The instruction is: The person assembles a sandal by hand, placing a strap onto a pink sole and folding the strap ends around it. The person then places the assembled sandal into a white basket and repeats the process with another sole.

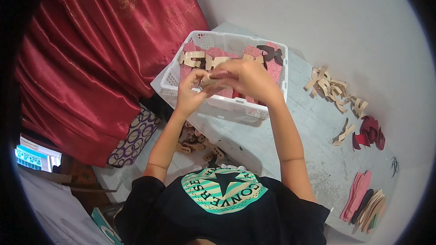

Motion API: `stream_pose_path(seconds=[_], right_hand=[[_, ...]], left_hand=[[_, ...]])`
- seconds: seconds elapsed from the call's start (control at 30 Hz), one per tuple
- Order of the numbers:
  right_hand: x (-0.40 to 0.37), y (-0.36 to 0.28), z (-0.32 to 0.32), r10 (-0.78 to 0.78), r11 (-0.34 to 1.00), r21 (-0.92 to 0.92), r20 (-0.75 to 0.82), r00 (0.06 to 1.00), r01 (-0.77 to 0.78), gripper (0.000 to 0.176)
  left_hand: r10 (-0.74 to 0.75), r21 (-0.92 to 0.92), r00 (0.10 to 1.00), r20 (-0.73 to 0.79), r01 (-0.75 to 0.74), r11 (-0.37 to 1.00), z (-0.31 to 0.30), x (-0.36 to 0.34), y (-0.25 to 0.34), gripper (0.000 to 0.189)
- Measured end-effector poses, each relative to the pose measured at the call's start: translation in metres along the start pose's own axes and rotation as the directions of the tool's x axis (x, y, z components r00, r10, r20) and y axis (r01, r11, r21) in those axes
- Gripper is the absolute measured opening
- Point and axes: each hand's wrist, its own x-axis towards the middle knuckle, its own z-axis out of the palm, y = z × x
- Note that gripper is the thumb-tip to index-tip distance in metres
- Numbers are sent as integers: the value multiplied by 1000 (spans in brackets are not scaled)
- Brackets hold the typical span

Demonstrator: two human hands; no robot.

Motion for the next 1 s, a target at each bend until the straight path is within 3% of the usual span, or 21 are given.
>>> stream_pose_path(seconds=[0.07, 0.2, 0.27, 0.33, 0.4, 0.47, 0.53, 0.6, 0.73, 0.8, 0.87, 0.93, 1.0], right_hand=[[25, 1, -8, -7, 997, -79, 19, 1000, 8, 21], [83, 11, -21, -71, 964, -253, 70, 995, 87, 28], [107, 14, -24, -48, 936, -339, 136, 990, 92, 30], [125, 20, -26, 11, 924, -379, 155, 988, 49, 34], [140, 49, -16, 72, 935, -353, 241, 968, 18, 42], [145, 78, 2, 100, 930, -367, 273, 957, 8, 46], [145, 107, 18, 131, 927, -376, 307, 943, -6, 50], [140, 132, 33, 237, 947, -295, 371, 898, -128, 53], [134, 177, 61, 324, 945, -185, 416, 850, -270, 53], [136, 192, 74, 337, 940, -203, 437, 834, -274, 68], [137, 204, 86, 334, 939, -233, 428, 840, -255, 68], [139, 217, 92, 369, 929, -215, 473, 800, -301, 67], [141, 223, 94, 365, 931, -212, 476, 800, -298, 67]], left_hand=[[-64, -291, 998, -24, 54, 955, -5, 19, -7, 30], [-143, -366, 989, 28, 143, 920, -18, 63, -28, 37], [-177, -318, 982, 61, 187, 930, -22, 81, -35, 39], [-223, -500, 974, 47, 216, 839, -19, 91, -51, 39], [-248, -506, 967, 59, 243, 827, -17, 92, -77, 42], [-351, -428, 935, 46, 336, 839, -10, 87, -100, 42], [-345, -464, 936, 66, 335, 820, -4, 77, -123, 42], [-425, -446, 884, 195, 466, 764, 2, 69, -151, 41], [-452, -442, 868, 205, 494, 748, 8, 58, -174, 50], [-464, -442, 867, 182, 494, 749, 13, 52, -192, 59], [-444, -160, 892, 90, 453, 877, 19, 45, -217, 63], [-448, -203, 888, 99, 459, 865, 20, 45, -223, 67], [-387, 27, 922, 32, 386, 922, 20, 47, -223, 67]])
